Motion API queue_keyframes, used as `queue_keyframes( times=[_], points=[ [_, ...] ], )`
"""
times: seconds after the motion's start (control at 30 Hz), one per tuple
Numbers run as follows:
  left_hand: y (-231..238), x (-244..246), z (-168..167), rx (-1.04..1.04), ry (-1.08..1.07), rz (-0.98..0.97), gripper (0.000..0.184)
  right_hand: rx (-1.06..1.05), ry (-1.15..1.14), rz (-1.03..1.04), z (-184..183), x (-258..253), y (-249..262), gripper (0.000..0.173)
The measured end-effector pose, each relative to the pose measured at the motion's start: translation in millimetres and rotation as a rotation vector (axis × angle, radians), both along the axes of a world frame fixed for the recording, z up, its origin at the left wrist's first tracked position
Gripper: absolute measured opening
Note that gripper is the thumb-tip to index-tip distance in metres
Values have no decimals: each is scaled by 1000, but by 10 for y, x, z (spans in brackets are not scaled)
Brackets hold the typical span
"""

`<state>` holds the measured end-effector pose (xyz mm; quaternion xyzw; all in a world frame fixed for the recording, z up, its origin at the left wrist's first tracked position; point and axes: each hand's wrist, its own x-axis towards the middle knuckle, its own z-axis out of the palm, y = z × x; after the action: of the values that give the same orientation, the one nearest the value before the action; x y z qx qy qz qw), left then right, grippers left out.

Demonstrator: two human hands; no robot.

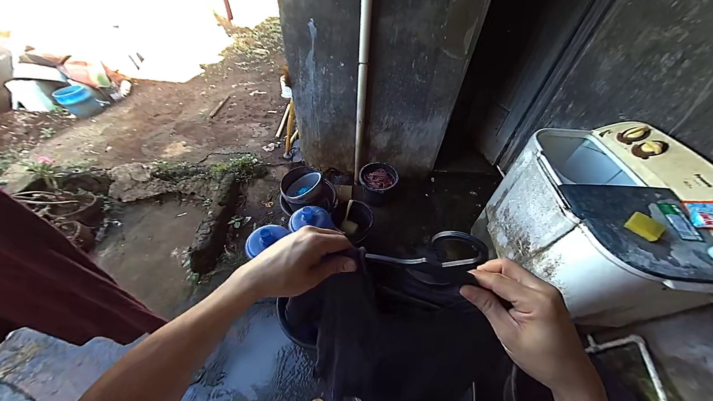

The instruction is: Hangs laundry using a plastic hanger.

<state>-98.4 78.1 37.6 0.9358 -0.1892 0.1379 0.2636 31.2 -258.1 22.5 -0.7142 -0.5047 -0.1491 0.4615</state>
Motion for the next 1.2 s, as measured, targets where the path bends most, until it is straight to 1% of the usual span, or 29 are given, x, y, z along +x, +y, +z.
queue_keyframes(
  times=[0.03, 0.07, 0.1, 0.13, 0.17, 0.2, 0.3, 0.33, 0.43, 0.5, 0.57, 0.6, 0.63, 0.73, 0.77, 0.8, 0.87, 0.9, 0.97, 1.03, 1.1, 1.13, 1.2],
  points=[
    [16, 12, -44, -37, -78, -12, 36, -2, 52, 24, 43, 16, -49, 32],
    [47, 9, -52, -72, -147, -6, 35, -26, 94, 30, 89, 46, -129, 44],
    [87, -6, -38, -109, -199, 10, 35, -94, 115, -4, 133, 81, -238, 60],
    [134, -23, -15, -147, -234, 30, 35, -182, 141, -51, 160, 122, -351, 71],
    [187, -43, 9, -188, -253, 42, 33, -242, 190, -71, 158, 175, -446, 73],
    [238, -65, 35, -218, -261, 49, 32, -237, 248, -54, 121, 236, -504, 68],
    [351, -100, 122, -227, -221, 0, 30, -18, 358, 153, -23, 345, -502, 53],
    [368, -109, 148, -212, -206, -26, 30, 53, 379, 185, -47, 352, -500, 48],
    [400, -158, 221, -177, -162, -80, 29, 263, 384, 111, -72, 376, -537, 27],
    [410, -175, 232, -165, -144, -108, 29, 401, 413, 98, -81, 402, -588, 15],
    [397, -175, 216, -153, -157, -108, 30, 542, 445, 112, -99, 420, -590, 10],
    [378, -169, 187, -160, -187, -90, 30, 565, 447, 113, -102, 428, -600, 9],
    [355, -153, 150, -184, -232, -66, 31, 531, 435, 95, -88, 428, -627, 14],
    [322, -81, 78, -258, -332, -29, 31, 316, 331, -10, 61, 404, -657, 57],
    [312, -53, 81, -261, -336, -36, 32, 251, 256, -38, 129, 372, -614, 61],
    [293, -25, 90, -261, -333, -50, 32, 187, 165, -61, 200, 330, -544, 58],
    [258, 32, 120, -263, -319, -86, 31, 32, -15, -125, 304, 254, -385, 42],
    [258, 51, 150, -265, -305, -100, 31, -13, -74, -143, 323, 243, -323, 34],
    [306, 63, 245, -281, -252, -130, 29, -54, -126, -140, 345, 280, -295, 27],
    [370, 56, 350, -298, -164, -172, 27, -87, -114, -117, 369, 327, -309, 27],
    [399, 45, 400, -305, -116, -179, 25, -181, -59, -107, 465, 323, -305, 30],
    [389, 52, 412, -310, -112, -173, 25, -259, -26, -95, 568, 305, -276, 37],
    [308, 90, 454, -296, -136, -185, 24, -438, 47, -20, 838, 206, -100, 65]
  ],
)
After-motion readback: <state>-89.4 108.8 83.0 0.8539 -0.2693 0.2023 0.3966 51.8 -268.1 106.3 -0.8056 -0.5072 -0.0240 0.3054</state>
